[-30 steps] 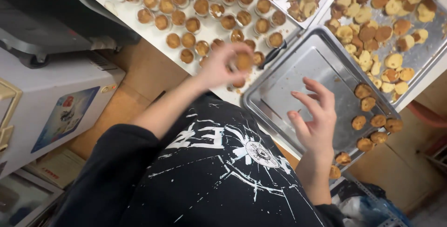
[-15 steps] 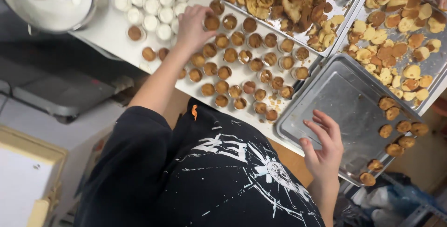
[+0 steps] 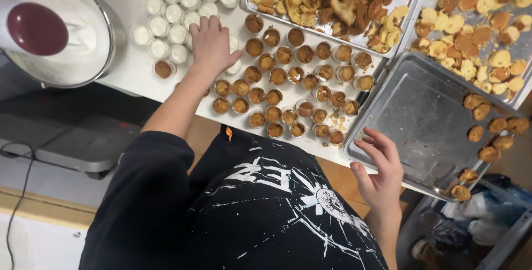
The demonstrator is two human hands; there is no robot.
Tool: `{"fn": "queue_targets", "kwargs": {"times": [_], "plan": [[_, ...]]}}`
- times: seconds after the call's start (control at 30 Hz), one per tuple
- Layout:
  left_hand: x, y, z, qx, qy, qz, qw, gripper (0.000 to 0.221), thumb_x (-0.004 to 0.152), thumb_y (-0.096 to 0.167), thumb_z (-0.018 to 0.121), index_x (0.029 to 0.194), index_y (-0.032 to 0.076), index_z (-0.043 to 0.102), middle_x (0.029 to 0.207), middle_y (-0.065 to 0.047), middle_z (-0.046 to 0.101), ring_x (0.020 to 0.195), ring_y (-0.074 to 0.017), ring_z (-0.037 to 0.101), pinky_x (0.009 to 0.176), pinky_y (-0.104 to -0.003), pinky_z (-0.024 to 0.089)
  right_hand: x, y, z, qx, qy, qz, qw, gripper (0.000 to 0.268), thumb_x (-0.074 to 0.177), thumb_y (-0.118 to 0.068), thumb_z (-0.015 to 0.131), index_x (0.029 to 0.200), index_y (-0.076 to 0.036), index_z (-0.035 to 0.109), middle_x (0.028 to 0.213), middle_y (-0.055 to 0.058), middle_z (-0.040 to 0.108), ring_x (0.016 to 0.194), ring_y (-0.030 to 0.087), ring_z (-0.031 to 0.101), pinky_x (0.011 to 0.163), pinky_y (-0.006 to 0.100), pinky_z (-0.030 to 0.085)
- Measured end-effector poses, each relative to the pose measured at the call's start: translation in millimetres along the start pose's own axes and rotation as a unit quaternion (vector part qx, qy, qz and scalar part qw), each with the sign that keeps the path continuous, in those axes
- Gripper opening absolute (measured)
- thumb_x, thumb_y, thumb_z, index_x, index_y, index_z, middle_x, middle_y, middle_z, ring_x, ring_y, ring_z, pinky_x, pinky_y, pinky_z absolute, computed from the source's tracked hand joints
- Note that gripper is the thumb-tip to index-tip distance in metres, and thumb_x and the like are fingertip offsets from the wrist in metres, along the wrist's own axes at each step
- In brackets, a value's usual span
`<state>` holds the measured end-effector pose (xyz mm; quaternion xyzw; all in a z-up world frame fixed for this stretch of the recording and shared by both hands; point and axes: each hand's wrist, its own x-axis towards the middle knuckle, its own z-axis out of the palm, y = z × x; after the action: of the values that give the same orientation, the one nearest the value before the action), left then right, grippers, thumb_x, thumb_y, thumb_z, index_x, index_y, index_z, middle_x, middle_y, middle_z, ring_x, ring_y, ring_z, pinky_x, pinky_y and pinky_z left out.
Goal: Assemble small dessert cups by placing pastry pieces into small plastic containers.
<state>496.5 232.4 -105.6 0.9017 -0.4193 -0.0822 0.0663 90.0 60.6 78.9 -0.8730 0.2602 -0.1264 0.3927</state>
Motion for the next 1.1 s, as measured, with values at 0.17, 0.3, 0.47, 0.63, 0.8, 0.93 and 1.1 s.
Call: {"fn": "queue_targets", "kwargs": {"times": [0.17, 0.3, 0.47, 0.63, 0.8, 0.93, 1.1], "plan": [[11, 7, 4, 0.057, -0.065, -0.032, 0.996, 0.057, 0.072, 0.055, 0.086, 0.092, 0.003, 0.078, 0.119, -0.016, 0.060, 0.115, -0.0348, 0.049, 0.095, -0.052, 0.035, -3, -2, 4, 0.003, 0.014, 0.010, 1.000, 0.037, 0.087, -0.018, 0.077, 0.119, 0.000, 0.069, 0.140, 0.017, 0.059, 0.119, 0.029, 0.066, 0.102, 0.039, 0.054], [16, 6, 12, 0.070, -0.057, -0.023, 0.996, 0.057, 0.065, 0.055, 0.090, 0.085, 0.003, 0.079, 0.122, -0.018, 0.063, 0.119, -0.0381, 0.051, 0.100, -0.060, 0.035, -8, 0, -4, 0.015, 0.020, 0.020, 0.999, 0.039, 0.084, -0.016, 0.078, 0.120, -0.002, 0.069, 0.139, 0.016, 0.060, 0.120, 0.030, 0.064, 0.103, 0.040, 0.052], [-2, 0, -4, -0.074, 0.014, -0.030, 0.997, 0.057, 0.077, 0.050, 0.093, 0.100, 0.001, 0.077, 0.101, -0.017, 0.072, 0.095, -0.0351, 0.066, 0.085, -0.049, 0.049, -14, 16, -22, 0.007, 0.034, 0.051, 0.998, 0.040, 0.083, -0.015, 0.079, 0.120, -0.004, 0.070, 0.139, 0.015, 0.061, 0.119, 0.028, 0.064, 0.102, 0.039, 0.052], [-24, 40, -55, -0.215, 0.006, -0.091, 0.972, 0.056, 0.084, 0.038, 0.093, 0.117, -0.002, 0.071, 0.097, -0.015, 0.074, 0.089, -0.0267, 0.072, 0.081, -0.038, 0.056, -32, 60, -53, -0.005, 0.053, 0.075, 0.996, 0.037, 0.085, -0.014, 0.079, 0.120, -0.004, 0.070, 0.139, 0.015, 0.061, 0.122, 0.029, 0.063, 0.103, 0.038, 0.051], [-38, 81, -16, -0.670, -0.032, -0.029, 0.741, 0.058, 0.095, 0.023, 0.091, 0.134, -0.005, 0.059, 0.131, -0.014, 0.065, 0.121, -0.0230, 0.064, 0.110, -0.040, 0.053, -63, 175, -94, -0.032, 0.144, 0.123, 0.981, 0.024, 0.094, -0.013, 0.074, 0.115, -0.003, 0.073, 0.132, 0.014, 0.066, 0.116, 0.027, 0.066, 0.094, 0.036, 0.053], [-55, 209, -39, -0.860, -0.060, -0.035, 0.506, 0.054, 0.090, 0.023, 0.085, 0.135, 0.005, 0.062, 0.130, -0.011, 0.067, 0.125, -0.0249, 0.066, 0.112, -0.045, 0.057, -78, 301, -125, 0.026, 0.191, 0.160, 0.968, 0.018, 0.099, -0.014, 0.072, 0.113, -0.003, 0.073, 0.125, 0.012, 0.070, 0.101, 0.022, 0.068, 0.084, 0.030, 0.055], [-75, 315, -31, -0.951, -0.052, -0.029, 0.304, 0.053, 0.094, 0.027, 0.084, 0.137, 0.011, 0.058, 0.119, -0.010, 0.067, 0.119, -0.0275, 0.067, 0.103, -0.046, 0.057, -38, 422, -159, -0.023, 0.241, 0.207, 0.948, 0.027, 0.095, -0.022, 0.080, 0.110, -0.001, 0.074, 0.111, 0.013, 0.071, 0.087, 0.022, 0.073, 0.075, 0.031, 0.056]]}}
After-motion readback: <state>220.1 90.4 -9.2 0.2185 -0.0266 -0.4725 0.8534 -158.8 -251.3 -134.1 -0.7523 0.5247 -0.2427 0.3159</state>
